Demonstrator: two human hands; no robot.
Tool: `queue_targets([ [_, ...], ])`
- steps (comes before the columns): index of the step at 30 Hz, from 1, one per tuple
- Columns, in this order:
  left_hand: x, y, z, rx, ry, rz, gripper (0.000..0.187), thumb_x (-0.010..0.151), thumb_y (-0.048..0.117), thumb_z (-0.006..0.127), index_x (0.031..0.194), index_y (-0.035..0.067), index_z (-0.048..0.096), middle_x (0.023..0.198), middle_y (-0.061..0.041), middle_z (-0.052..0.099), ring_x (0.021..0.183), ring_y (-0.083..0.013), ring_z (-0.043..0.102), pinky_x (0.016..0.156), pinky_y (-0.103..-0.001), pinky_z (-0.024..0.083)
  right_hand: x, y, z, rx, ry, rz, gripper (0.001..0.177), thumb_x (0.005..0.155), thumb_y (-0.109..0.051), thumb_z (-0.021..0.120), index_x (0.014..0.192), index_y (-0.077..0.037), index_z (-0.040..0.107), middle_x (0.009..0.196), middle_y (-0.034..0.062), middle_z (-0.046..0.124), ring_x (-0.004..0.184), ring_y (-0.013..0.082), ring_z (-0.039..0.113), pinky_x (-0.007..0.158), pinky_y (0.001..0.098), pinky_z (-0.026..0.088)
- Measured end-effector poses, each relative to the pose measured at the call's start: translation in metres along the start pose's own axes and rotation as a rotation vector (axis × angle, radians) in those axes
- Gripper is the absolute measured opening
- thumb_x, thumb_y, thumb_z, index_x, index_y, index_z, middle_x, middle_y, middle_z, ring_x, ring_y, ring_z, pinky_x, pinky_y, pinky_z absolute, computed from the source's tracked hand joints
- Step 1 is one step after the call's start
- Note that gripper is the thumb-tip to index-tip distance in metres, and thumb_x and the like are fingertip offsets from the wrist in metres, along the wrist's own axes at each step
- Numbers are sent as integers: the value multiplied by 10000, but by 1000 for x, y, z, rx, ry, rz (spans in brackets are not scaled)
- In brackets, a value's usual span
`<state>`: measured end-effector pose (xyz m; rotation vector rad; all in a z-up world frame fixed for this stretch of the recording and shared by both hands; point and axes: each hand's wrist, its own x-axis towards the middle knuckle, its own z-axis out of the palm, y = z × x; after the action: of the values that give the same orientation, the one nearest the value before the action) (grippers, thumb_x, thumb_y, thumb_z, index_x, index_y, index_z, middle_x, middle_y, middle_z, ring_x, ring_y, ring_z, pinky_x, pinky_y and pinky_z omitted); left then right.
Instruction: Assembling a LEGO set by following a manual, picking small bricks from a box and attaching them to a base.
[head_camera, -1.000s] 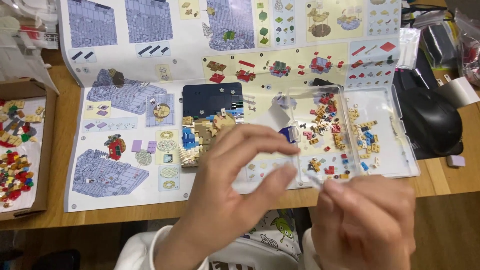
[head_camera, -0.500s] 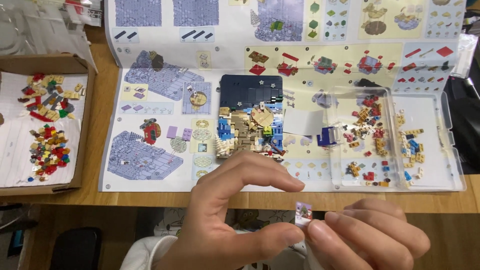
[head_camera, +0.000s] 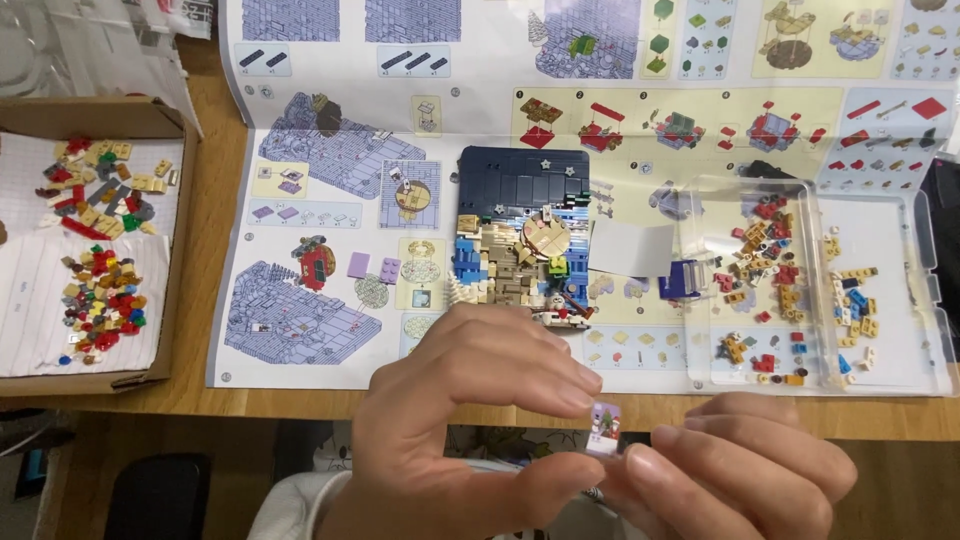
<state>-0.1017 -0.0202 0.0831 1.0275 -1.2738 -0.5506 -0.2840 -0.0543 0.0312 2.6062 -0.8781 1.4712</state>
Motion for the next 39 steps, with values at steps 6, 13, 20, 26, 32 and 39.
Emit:
queue_targets([
  [6,-2,-6,-4,50,13,10,203,892,335,637,939,140,607,928,-44,724,920,-201,739,976,-375,585,33,-12,-2,157,-86,299,301,779,-340,624,968,-106,631,888,88,599,852,190,592,830,314,476],
  [13,-5,-12,-13,42,-29,-1,180,890,296,659,965,139,612,979,-40,714,984,-224,720,991,-393,587,75,-21,-1,200,-226,339,382,709,-386,595,912,-86,716,891,98,633,842,204,580,811,316,425],
  [20,-9,-28,-26,59,-81,55,209,860,229,720,990,124,595,1002,-45,712,1001,-228,718,993,-400,588,80,-10,2,209,-375,237,288,720,-348,703,908,-133,737,914,73,632,825,193,565,738,321,410],
  [26,-14,-33,-34,51,-53,22,214,851,246,730,987,139,605,1005,-43,712,1014,-234,717,1005,-415,583,82,-8,11,235,-411,189,243,734,-326,722,899,-148,739,922,61,643,837,180,574,716,312,397],
  [32,-17,-32,-45,63,-47,-8,209,864,263,714,999,150,601,1016,-32,709,1027,-218,710,1047,-426,574,85,-15,19,236,-447,211,235,741,-317,722,917,-162,739,929,44,647,825,163,568,765,320,382],
  [39,-25,-32,-72,197,-16,-27,216,875,291,686,1014,157,588,1054,-61,701,1031,-234,710,1091,-484,523,82,-18,37,254,-442,168,269,717,-306,790,934,-159,733,938,50,635,792,174,517,763,301,401],
])
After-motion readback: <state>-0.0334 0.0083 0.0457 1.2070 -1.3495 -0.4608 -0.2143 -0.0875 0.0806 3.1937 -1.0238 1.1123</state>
